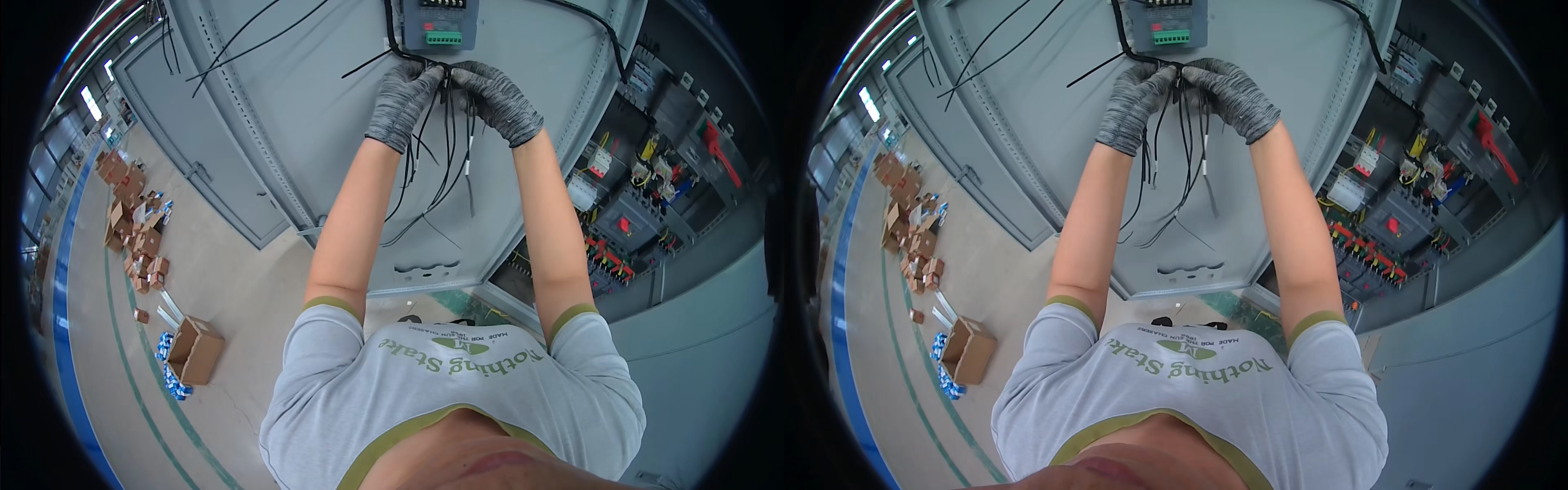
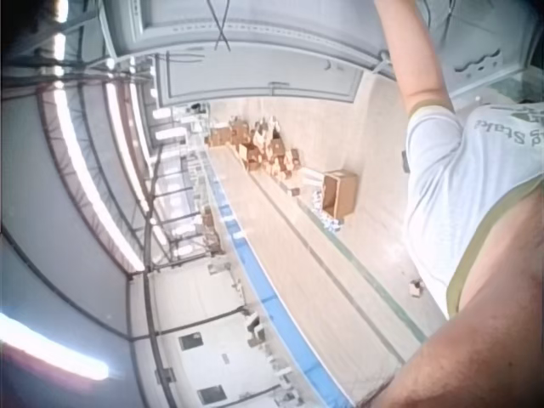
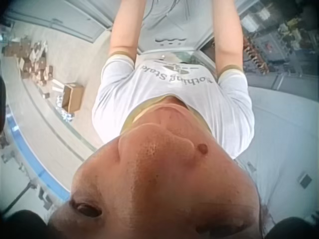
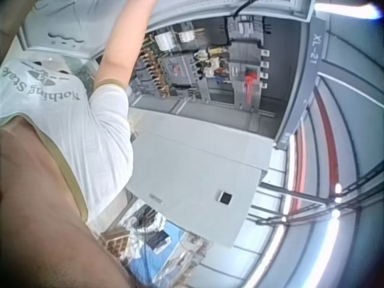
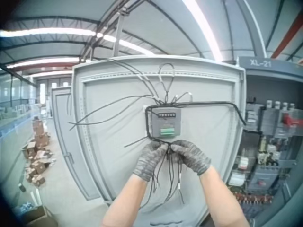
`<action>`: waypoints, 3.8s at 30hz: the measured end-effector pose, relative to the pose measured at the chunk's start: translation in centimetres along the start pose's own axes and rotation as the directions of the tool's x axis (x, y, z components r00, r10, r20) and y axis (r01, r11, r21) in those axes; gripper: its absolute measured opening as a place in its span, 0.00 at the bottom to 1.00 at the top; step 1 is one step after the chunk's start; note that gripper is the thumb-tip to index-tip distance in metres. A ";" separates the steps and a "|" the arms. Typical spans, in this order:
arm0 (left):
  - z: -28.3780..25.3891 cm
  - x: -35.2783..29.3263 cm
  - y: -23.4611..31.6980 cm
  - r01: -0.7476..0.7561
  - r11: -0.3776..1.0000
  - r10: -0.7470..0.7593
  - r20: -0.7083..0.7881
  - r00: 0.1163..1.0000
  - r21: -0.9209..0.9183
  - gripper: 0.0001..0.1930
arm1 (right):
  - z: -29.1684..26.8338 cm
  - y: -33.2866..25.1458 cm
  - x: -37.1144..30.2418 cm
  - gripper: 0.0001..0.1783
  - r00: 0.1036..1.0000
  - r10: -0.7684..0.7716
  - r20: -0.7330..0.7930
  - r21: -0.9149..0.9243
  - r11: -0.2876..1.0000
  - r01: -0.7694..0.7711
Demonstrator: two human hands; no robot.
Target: The person organizes and secures a bundle of black wires inside an open electrical cabinet. They use a yellow-handled tool to strip wire ends and attach white labels to individual wires, then bundle them together with a zip tie.
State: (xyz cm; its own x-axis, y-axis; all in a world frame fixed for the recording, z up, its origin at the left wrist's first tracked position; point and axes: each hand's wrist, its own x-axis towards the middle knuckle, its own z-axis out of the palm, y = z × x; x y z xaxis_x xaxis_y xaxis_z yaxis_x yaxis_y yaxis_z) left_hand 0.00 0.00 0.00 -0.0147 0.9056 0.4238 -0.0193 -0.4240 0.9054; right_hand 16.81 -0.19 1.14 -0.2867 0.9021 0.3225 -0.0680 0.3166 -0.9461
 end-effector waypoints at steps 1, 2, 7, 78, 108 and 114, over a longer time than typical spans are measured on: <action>0.0 0.1 -0.2 0.003 1.000 -0.003 0.007 1.000 0.016 0.12 | 0.1 -0.2 0.0 0.18 0.999 0.005 -0.033 -0.089 0.996 -0.008; 0.0 0.3 -0.4 0.006 0.999 -0.007 0.014 1.000 0.032 0.12 | 0.2 -0.4 0.0 0.17 0.998 0.007 -0.066 -0.178 0.984 -0.019; -1.1 0.9 -1.1 -0.048 0.998 0.045 0.062 0.997 0.038 0.11 | 1.8 -0.9 0.5 0.12 0.989 -0.110 -0.102 -0.380 0.923 0.064; 0.4 -1.3 0.1 -0.024 0.991 0.017 -0.056 0.998 -0.133 0.13 | 0.7 0.3 1.4 0.09 0.681 -0.732 0.026 -0.860 0.332 0.389; 1.9 -3.9 -0.4 -0.351 0.190 0.800 0.062 0.597 0.917 0.09 | 0.0 1.8 2.6 0.09 0.669 -0.743 0.010 -0.782 0.411 0.468; 1.1 -3.2 -0.6 -0.032 0.955 -0.010 -0.139 0.990 -0.294 0.20 | -0.1 1.5 2.4 0.08 0.692 -0.722 -0.004 -0.702 0.495 0.512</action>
State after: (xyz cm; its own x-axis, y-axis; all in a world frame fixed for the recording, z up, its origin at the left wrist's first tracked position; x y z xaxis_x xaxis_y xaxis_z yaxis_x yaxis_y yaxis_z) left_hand 1.14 -2.66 -1.90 -0.1530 0.9003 0.4076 -0.3123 -0.4353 0.8444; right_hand 16.13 2.44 0.53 -0.1456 0.3970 0.9062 0.4904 0.8245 -0.2824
